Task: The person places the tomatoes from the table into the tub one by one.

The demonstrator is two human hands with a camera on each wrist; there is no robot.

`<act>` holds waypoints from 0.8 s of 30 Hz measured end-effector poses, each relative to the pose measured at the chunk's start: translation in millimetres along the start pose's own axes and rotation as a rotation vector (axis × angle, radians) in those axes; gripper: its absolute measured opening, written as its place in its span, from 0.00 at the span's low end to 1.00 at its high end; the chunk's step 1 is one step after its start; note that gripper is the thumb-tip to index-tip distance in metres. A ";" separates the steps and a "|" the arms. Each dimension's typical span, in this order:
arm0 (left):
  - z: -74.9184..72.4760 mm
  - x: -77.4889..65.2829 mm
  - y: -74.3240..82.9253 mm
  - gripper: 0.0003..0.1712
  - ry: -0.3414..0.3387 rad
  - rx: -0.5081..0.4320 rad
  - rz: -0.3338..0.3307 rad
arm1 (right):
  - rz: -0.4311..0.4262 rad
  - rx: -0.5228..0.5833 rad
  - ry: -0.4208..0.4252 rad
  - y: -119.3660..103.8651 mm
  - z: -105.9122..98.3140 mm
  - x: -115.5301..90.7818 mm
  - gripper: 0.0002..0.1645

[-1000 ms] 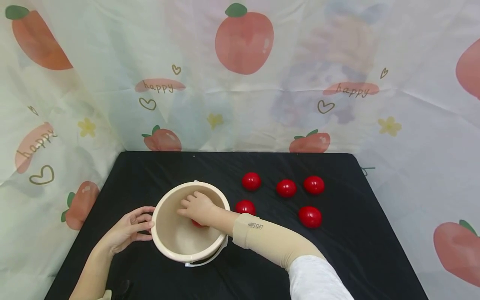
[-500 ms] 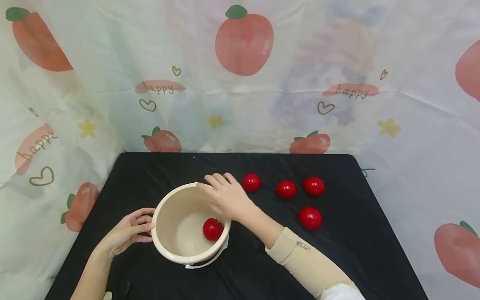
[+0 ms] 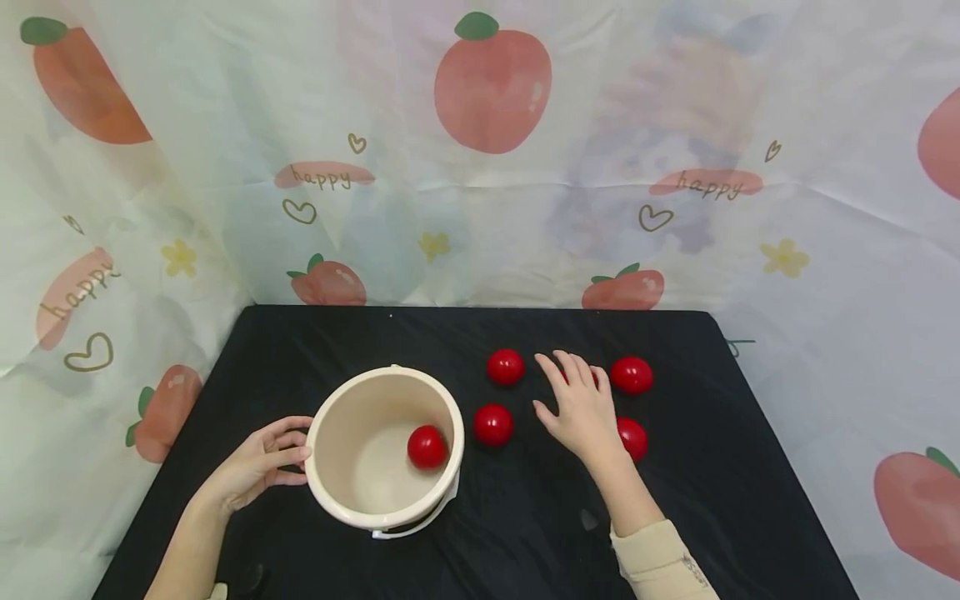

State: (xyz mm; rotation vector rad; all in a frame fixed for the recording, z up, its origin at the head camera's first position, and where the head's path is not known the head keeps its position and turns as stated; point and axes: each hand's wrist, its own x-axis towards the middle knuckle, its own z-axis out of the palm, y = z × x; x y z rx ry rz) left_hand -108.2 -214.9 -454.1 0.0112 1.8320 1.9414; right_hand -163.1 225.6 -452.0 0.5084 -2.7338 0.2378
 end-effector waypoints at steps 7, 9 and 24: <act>-1.1 -0.2 -1.5 0.31 0.000 -0.009 0.010 | 0.243 0.051 -0.077 32.2 15.2 -37.9 0.47; -0.8 0.1 -1.6 0.31 -0.002 -0.013 0.012 | 0.289 0.054 -0.098 39.3 18.6 -47.1 0.48; 1.0 -1.7 -0.2 0.31 -0.022 -0.039 0.023 | 0.446 0.074 -0.206 74.1 38.9 -89.9 0.51</act>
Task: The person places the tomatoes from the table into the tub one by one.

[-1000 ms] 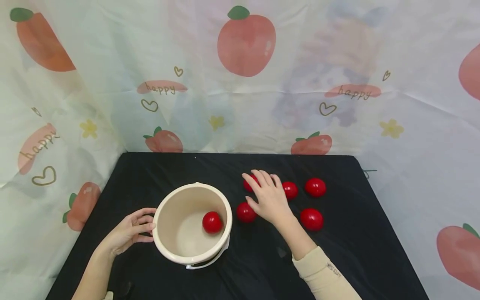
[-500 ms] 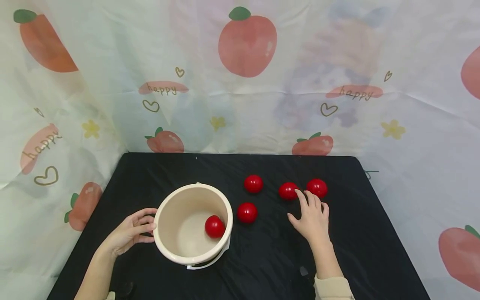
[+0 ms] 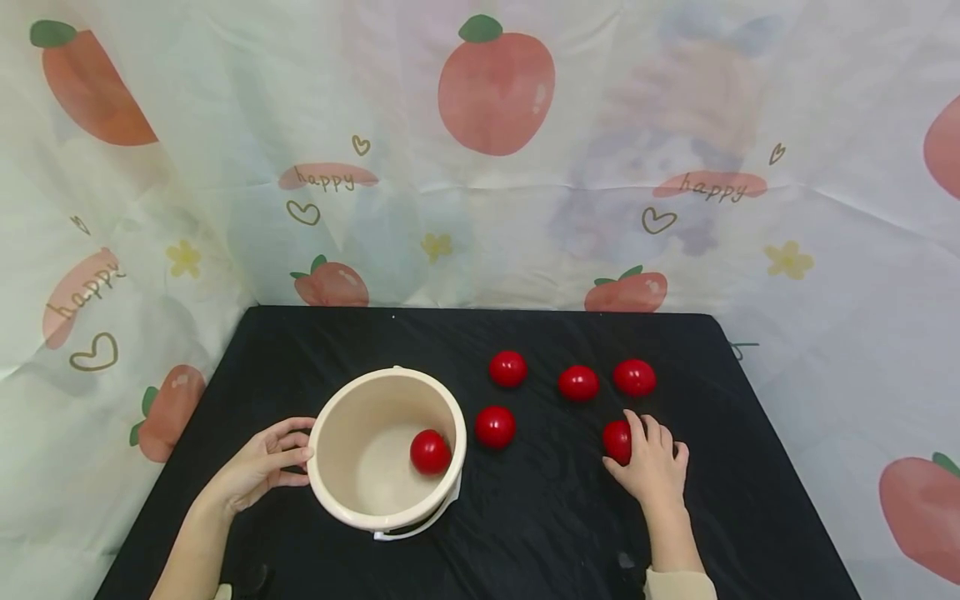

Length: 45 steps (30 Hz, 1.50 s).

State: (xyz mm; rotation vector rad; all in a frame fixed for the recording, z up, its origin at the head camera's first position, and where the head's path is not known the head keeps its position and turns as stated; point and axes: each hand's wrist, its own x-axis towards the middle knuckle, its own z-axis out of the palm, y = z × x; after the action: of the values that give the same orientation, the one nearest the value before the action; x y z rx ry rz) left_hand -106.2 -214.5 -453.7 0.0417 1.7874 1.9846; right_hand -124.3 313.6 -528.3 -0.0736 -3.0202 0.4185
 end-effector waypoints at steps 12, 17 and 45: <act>-0.7 0.6 -1.6 0.31 -0.006 0.009 0.020 | 0.039 0.015 -0.030 8.6 9.7 -6.0 0.53; -0.5 0.5 -2.1 0.30 -0.003 0.010 0.027 | 0.048 0.017 -0.024 8.9 11.8 -4.9 0.52; -3.0 1.4 -4.6 0.31 -0.011 0.018 0.037 | -0.305 -0.080 0.247 -66.2 -47.2 32.7 0.51</act>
State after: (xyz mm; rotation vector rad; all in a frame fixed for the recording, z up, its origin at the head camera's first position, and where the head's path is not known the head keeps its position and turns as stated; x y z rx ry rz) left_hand -107.0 -216.6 -458.9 0.0917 1.8098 1.9905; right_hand -154.6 264.6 -462.2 0.3034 -2.7403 0.2394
